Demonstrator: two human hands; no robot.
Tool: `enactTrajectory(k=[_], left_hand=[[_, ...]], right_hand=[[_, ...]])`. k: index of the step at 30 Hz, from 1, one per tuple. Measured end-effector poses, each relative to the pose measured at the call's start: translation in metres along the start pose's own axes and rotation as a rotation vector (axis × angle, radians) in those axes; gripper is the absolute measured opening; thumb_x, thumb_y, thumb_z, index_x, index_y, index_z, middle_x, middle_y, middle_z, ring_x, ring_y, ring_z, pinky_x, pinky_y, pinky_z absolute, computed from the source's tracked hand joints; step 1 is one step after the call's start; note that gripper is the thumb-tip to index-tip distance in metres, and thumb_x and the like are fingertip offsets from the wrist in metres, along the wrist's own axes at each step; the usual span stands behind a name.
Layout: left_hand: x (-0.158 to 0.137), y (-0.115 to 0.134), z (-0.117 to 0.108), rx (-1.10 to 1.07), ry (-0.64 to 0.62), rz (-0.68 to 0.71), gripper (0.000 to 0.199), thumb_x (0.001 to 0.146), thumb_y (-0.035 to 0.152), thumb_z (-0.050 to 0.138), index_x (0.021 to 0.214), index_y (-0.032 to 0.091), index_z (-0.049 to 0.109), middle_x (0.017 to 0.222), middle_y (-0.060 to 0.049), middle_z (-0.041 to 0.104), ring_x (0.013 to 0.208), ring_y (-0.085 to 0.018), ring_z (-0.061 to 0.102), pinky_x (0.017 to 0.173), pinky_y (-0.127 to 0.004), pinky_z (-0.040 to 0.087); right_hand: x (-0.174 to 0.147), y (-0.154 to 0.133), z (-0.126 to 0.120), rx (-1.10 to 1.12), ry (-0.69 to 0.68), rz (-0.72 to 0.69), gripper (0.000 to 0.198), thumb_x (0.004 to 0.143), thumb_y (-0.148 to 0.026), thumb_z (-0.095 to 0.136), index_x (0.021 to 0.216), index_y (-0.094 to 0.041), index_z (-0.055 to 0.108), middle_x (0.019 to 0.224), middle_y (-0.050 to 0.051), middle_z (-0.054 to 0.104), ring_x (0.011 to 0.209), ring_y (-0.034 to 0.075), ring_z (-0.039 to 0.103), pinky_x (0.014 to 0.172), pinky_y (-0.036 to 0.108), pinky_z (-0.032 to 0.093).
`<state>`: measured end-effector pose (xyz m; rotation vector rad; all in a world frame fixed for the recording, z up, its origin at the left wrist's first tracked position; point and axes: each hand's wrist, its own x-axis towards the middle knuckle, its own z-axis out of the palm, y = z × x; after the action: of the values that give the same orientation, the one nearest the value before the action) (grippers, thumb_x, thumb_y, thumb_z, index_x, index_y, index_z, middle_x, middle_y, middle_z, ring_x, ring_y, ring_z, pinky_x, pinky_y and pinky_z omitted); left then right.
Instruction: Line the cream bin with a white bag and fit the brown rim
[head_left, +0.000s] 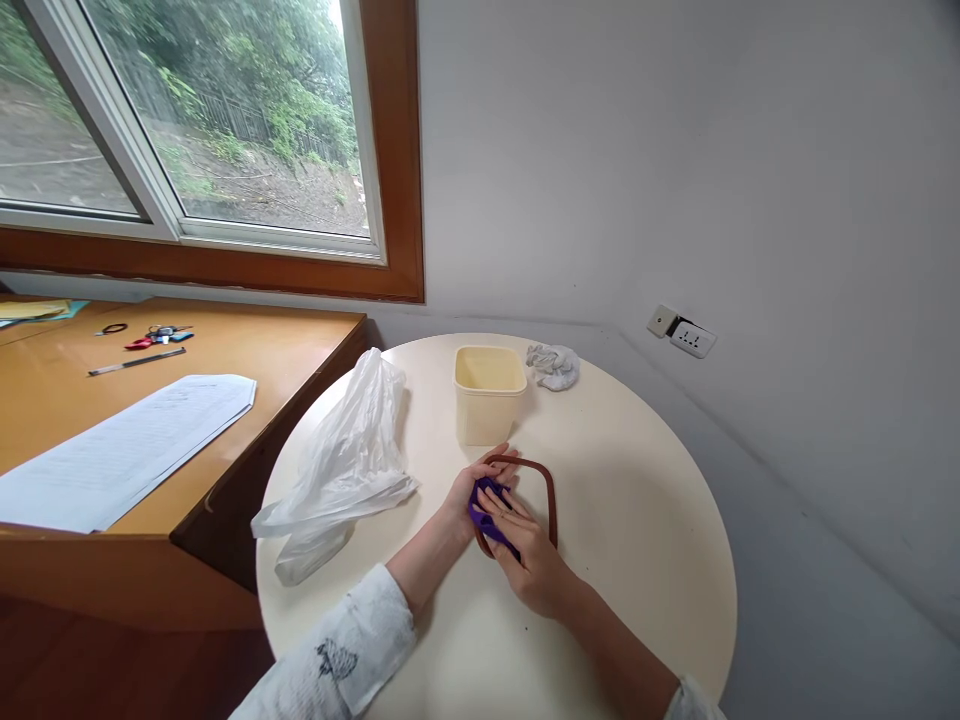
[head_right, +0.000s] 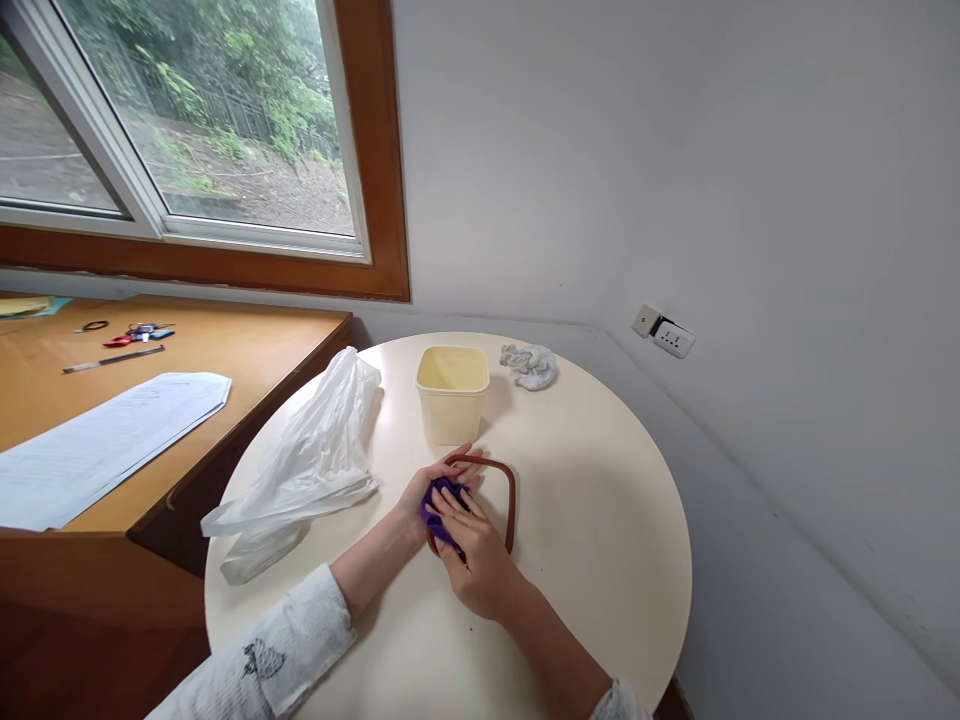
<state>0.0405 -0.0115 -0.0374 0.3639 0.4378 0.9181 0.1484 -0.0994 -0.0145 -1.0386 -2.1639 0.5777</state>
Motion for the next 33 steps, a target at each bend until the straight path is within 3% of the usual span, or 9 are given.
enactTrajectory(k=[9, 16, 21, 26, 33], left_hand=[[0.004, 0.01, -0.004, 0.02, -0.055, 0.047, 0.033, 0.068, -0.003, 0.047, 0.096, 0.013, 0.056, 0.109, -0.011, 0.063, 0.106, -0.019, 0.058, 0.1, -0.032, 0.037], [-0.004, 0.02, 0.005, -0.009, -0.034, -0.001, 0.032, 0.072, -0.003, 0.047, 0.101, 0.009, 0.054, 0.106, -0.015, 0.063, 0.104, -0.022, 0.059, 0.098, -0.034, 0.04], [-0.006, 0.03, 0.005, -0.02, -0.024, -0.039, 0.035, 0.073, -0.003, 0.046, 0.105, 0.007, 0.053, 0.104, -0.016, 0.064, 0.105, -0.023, 0.058, 0.098, -0.035, 0.04], [-0.006, 0.031, 0.004, -0.034, -0.054, -0.083, 0.036, 0.073, -0.003, 0.046, 0.108, 0.003, 0.052, 0.111, -0.02, 0.06, 0.111, -0.027, 0.053, 0.099, -0.037, 0.04], [-0.01, 0.032, 0.008, -0.05, -0.044, -0.18, 0.036, 0.074, 0.0, 0.046, 0.11, 0.002, 0.05, 0.109, -0.02, 0.062, 0.111, -0.026, 0.054, 0.101, -0.038, 0.037]], right_hand=[[-0.014, -0.007, -0.003, -0.117, -0.112, -0.15, 0.047, 0.077, -0.005, 0.04, 0.121, -0.017, 0.051, 0.135, 0.007, 0.042, 0.128, 0.019, 0.033, 0.106, 0.044, 0.028], [-0.038, 0.016, -0.009, -0.268, -0.095, -0.223, 0.05, 0.067, 0.002, 0.037, 0.11, -0.015, 0.056, 0.131, 0.01, 0.047, 0.123, 0.018, 0.04, 0.1, 0.039, 0.036], [-0.055, 0.03, -0.033, -0.48, -0.127, -0.204, 0.047, 0.07, 0.002, 0.037, 0.106, -0.021, 0.056, 0.122, 0.008, 0.056, 0.119, 0.019, 0.045, 0.104, 0.05, 0.021], [-0.054, 0.027, -0.05, -0.554, -0.186, -0.237, 0.045, 0.075, -0.001, 0.036, 0.108, -0.026, 0.055, 0.121, 0.004, 0.056, 0.123, 0.019, 0.04, 0.106, 0.049, 0.013], [-0.045, 0.021, -0.037, -0.496, -0.082, -0.392, 0.036, 0.076, -0.002, 0.038, 0.095, -0.025, 0.058, 0.094, 0.006, 0.062, 0.094, 0.017, 0.056, 0.096, 0.039, 0.037]])
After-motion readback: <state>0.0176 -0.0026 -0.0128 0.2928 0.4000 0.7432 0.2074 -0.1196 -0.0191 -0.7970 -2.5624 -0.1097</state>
